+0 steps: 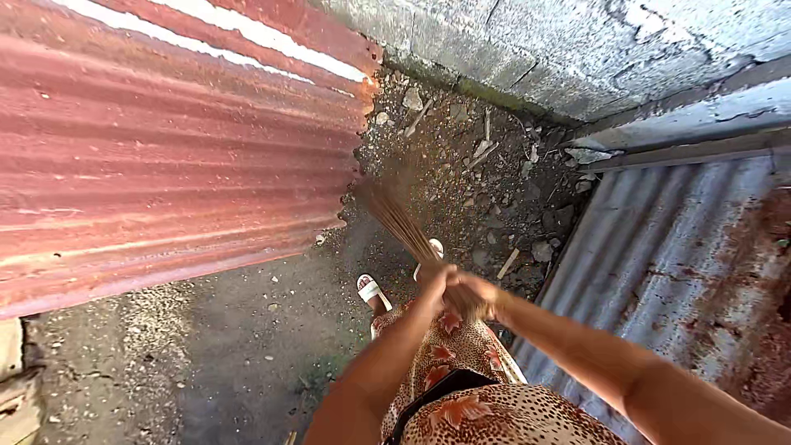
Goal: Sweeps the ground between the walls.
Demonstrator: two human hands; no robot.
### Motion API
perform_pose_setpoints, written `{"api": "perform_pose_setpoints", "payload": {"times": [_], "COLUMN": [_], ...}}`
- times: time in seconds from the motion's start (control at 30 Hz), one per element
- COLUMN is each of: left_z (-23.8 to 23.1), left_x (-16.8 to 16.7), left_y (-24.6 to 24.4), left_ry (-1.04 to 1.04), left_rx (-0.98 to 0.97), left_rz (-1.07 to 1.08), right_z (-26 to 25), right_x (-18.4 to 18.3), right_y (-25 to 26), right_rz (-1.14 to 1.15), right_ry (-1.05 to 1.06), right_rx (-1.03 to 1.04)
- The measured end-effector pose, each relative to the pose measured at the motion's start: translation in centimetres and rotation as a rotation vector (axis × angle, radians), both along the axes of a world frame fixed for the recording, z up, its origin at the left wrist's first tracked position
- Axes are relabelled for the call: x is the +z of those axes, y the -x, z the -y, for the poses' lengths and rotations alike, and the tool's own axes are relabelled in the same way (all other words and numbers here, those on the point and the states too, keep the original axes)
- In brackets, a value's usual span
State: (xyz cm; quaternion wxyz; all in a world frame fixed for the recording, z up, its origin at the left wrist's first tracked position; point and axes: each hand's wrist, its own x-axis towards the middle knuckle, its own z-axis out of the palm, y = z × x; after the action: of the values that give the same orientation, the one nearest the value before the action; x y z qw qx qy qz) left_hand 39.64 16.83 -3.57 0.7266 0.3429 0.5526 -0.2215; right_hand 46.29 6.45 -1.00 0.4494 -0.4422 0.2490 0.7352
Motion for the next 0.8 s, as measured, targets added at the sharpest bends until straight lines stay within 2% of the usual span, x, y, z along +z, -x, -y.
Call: {"api": "perform_pose_setpoints", "payload": {"times": [0.07, 0.13, 0.2, 0.27, 0.33, 0.4, 0.47, 0.57, 0.6, 0.67, 0.73, 0.8], "left_z": [-1.7, -3.6, -4.7, -4.5, -2.7, 0.5, 3.2, 4.8, 4.7, 3.5, 3.1, 3.3], "left_x": [-3.1, -6.5, -7.0, -6.2, -5.2, -3.4, -0.8, -0.7, -1.5, -3.2, -4.5, -5.1], "left_y": [-5.7, -12.1, -16.6, -15.4, -9.8, -4.0, -1.5, -5.2, -8.0, -14.6, -19.8, -19.7], "left_ry": [0.024, 0.008, -0.037, -0.034, -0.016, 0.002, -0.005, -0.006, -0.009, 0.009, -0.001, -0.003], "left_rx": [-0.13, -0.309, -0.448, -0.47, -0.377, -0.229, -0.116, -0.145, -0.23, -0.538, -0.741, -0.761], "left_rz": [0.046, 0.128, 0.159, 0.215, 0.248, 0.224, 0.149, 0.086, 0.098, 0.162, 0.236, 0.316], "right_z": [-1.9, -3.0, -3.2, -2.0, 0.0, 2.4, 4.9, 6.3, 5.9, 5.0, 4.7, 5.3], "right_x": [-2.5, -4.8, -6.4, -6.5, -5.2, -2.9, -1.1, -0.6, -1.1, -2.7, -3.7, -3.8], "right_y": [-5.0, -9.2, -11.3, -9.2, -4.9, -1.2, 0.3, -3.9, -5.9, -9.2, -11.6, -10.5], "right_rz": [0.113, 0.262, 0.36, 0.436, 0.438, 0.321, 0.16, 0.081, 0.106, 0.185, 0.27, 0.365], "right_ry": [0.057, 0.054, 0.015, 0.007, 0.007, 0.041, 0.012, -0.04, 0.008, 0.117, 0.138, 0.124], "right_rx": [-0.044, -0.227, -0.375, -0.365, -0.254, -0.153, -0.137, -0.117, -0.176, -0.453, -0.674, -0.673]}}
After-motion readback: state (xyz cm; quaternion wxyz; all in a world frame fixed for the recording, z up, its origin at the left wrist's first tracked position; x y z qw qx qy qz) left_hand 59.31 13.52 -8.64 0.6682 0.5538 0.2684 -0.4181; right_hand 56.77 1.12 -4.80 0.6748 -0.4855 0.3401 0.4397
